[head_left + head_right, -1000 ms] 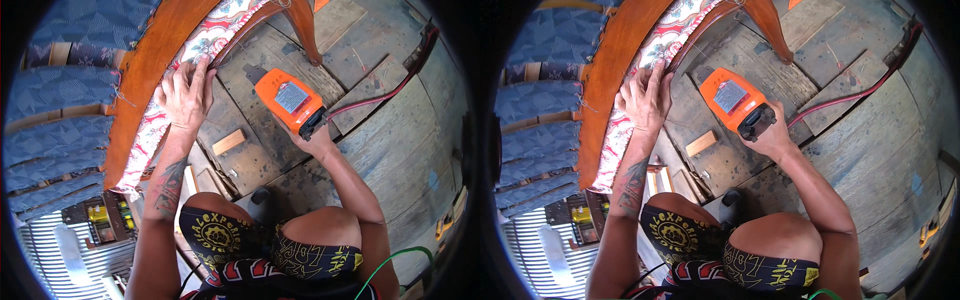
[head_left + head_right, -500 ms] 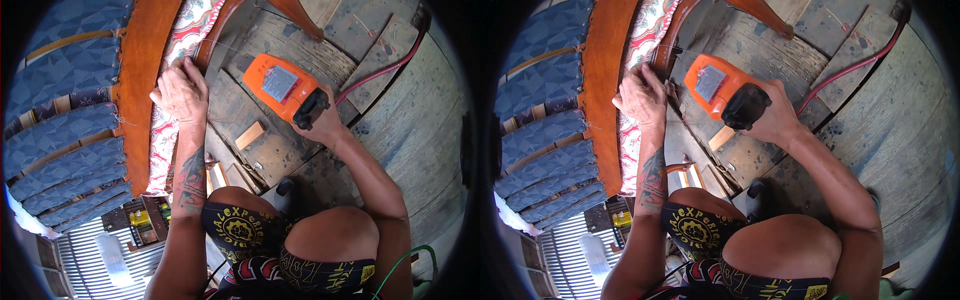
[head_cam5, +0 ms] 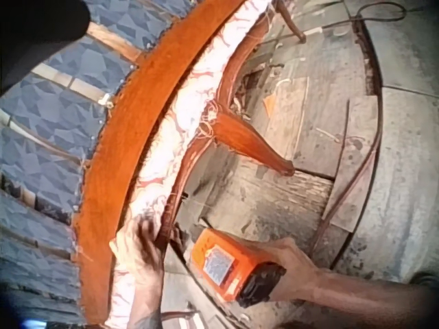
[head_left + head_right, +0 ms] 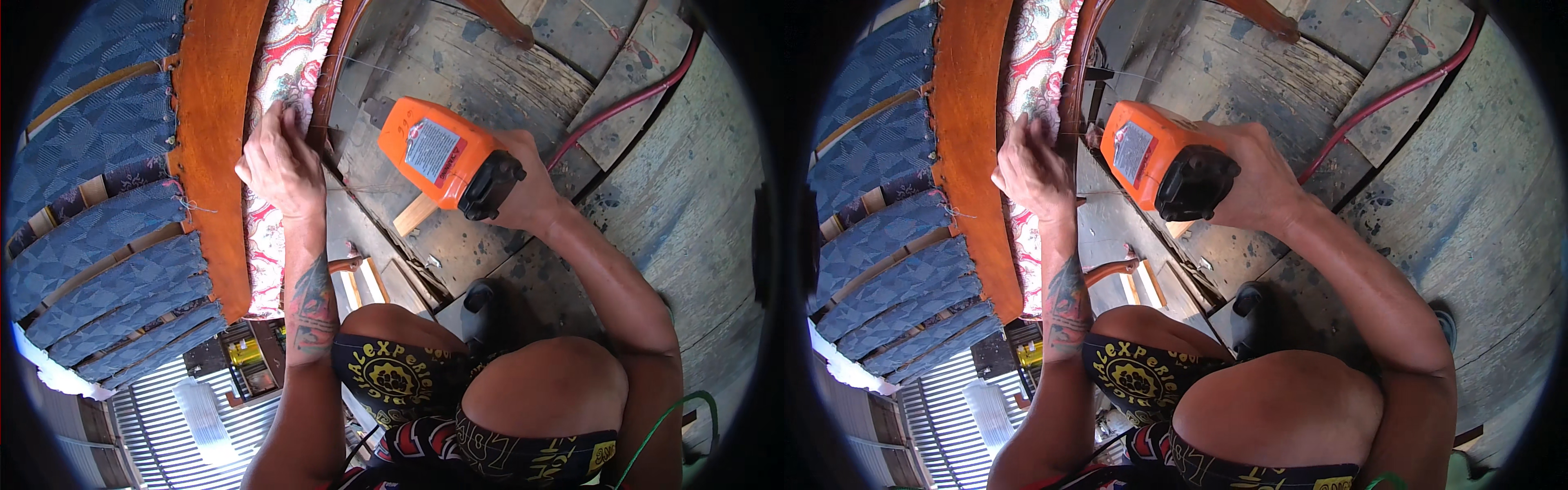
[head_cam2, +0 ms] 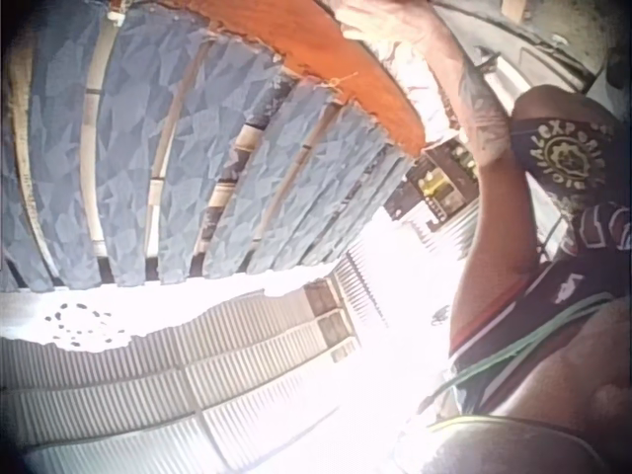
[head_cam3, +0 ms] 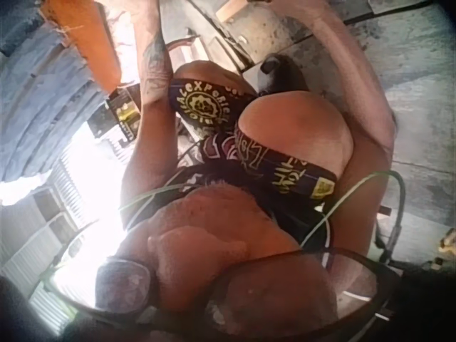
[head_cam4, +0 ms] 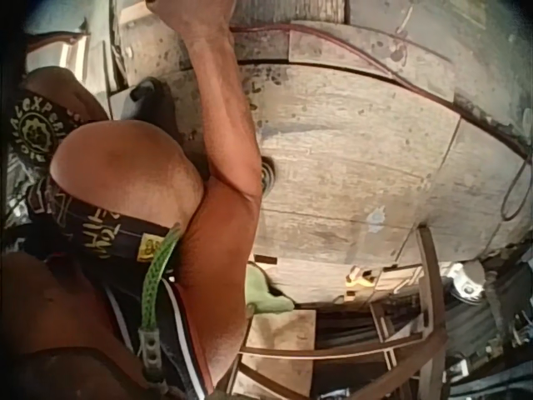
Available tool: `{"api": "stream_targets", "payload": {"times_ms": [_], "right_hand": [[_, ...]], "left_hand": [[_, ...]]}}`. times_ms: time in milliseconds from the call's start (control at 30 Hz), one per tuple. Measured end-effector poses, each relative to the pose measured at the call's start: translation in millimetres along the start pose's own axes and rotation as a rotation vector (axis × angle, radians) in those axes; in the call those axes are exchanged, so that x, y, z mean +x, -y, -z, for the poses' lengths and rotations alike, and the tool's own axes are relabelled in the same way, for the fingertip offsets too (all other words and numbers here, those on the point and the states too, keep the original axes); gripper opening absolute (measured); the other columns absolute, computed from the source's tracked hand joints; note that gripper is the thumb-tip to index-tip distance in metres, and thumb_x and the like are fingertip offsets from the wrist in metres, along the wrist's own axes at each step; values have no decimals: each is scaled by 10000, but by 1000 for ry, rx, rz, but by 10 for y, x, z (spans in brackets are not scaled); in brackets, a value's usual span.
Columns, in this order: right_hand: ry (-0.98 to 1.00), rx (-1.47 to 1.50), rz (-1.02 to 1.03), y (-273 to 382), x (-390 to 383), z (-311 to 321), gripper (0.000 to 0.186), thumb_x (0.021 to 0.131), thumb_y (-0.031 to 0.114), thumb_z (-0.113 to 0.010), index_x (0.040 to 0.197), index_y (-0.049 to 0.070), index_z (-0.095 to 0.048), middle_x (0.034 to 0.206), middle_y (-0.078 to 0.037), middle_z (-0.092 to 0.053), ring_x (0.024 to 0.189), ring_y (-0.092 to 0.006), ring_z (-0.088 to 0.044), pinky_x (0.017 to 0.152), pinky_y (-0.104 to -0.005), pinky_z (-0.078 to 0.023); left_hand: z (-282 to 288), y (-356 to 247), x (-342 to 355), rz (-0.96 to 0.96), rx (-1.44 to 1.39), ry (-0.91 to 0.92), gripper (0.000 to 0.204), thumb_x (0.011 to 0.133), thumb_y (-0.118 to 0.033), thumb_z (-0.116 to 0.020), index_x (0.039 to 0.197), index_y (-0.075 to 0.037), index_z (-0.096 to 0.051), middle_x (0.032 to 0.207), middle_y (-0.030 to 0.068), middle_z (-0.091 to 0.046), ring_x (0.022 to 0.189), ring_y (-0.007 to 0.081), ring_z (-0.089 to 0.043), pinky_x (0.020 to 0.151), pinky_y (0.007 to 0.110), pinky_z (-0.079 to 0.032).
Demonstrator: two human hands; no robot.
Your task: Secure new fabric to a wooden chair frame using a pneumatic staple gun.
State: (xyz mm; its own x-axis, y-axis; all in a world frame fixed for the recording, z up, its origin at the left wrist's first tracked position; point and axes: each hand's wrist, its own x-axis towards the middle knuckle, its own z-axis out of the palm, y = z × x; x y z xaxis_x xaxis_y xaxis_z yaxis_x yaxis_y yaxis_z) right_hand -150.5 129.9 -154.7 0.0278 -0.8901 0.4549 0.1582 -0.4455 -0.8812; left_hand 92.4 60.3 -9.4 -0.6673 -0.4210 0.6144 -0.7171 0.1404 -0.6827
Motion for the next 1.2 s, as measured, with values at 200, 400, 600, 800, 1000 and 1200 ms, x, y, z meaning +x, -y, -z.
{"api": "stream_targets", "payload": {"times_ms": [200, 400, 600, 800, 1000, 1200], "right_hand": [[49, 30, 23, 79, 87, -105, 594, 624, 130, -855, 1178, 20, -669, 984, -181, -720, 911, -327, -728, 807, -365, -564], [30, 37, 153, 142, 253, -260, 310, 687, 120, -826, 929, -5, -679, 841, -121, -699, 736, -297, -699, 703, -346, -547], [88, -184, 267, 87, 259, -277, 485, 635, 123, -859, 1063, -19, -682, 977, -162, -718, 856, -307, -728, 776, -351, -566], [120, -214, 273, 129, 346, -362, 427, 644, 124, -859, 1016, 2, -690, 940, -143, -712, 823, -301, -723, 758, -352, -566], [92, -226, 341, 117, 406, -415, 413, 651, 123, -850, 1011, 1, -690, 935, -138, -712, 815, -309, -720, 751, -358, -568], [138, -208, 247, 105, 513, -476, 472, 658, 129, -843, 1082, -7, -686, 995, -150, -723, 859, -298, -730, 766, -352, -571]], "left_hand": [[167, -122, -447, 16, 157, 292, 537, 970, -339, -604, 1453, -123, -516, 1451, 161, -461, 1342, 345, -408, 1119, 489, -263], [17, -238, -889, 42, 162, 174, 562, 924, -258, -616, 1455, -110, -507, 1439, 100, -428, 1356, 298, -344, 1132, 464, -189], [-18, -438, -799, 240, 89, 196, 673, 864, -247, -694, 1477, -91, -463, 1389, 104, -441, 1337, 289, -345, 1094, 445, -205], [-7, -393, -749, 253, -116, 152, 744, 794, -196, -732, 1476, -87, -456, 1239, 75, -450, 1146, 249, -455, 911, 396, -289], [-47, -415, -752, 272, 20, 186, 676, 839, -162, -680, 1483, -151, -476, 1224, 21, -459, 1130, 204, -428, 917, 364, -296], [-21, -425, -732, 256, 30, 167, 659, 840, -180, -679, 1471, -154, -491, 1232, 12, -459, 1127, 186, -435, 897, 369, -299]]}}
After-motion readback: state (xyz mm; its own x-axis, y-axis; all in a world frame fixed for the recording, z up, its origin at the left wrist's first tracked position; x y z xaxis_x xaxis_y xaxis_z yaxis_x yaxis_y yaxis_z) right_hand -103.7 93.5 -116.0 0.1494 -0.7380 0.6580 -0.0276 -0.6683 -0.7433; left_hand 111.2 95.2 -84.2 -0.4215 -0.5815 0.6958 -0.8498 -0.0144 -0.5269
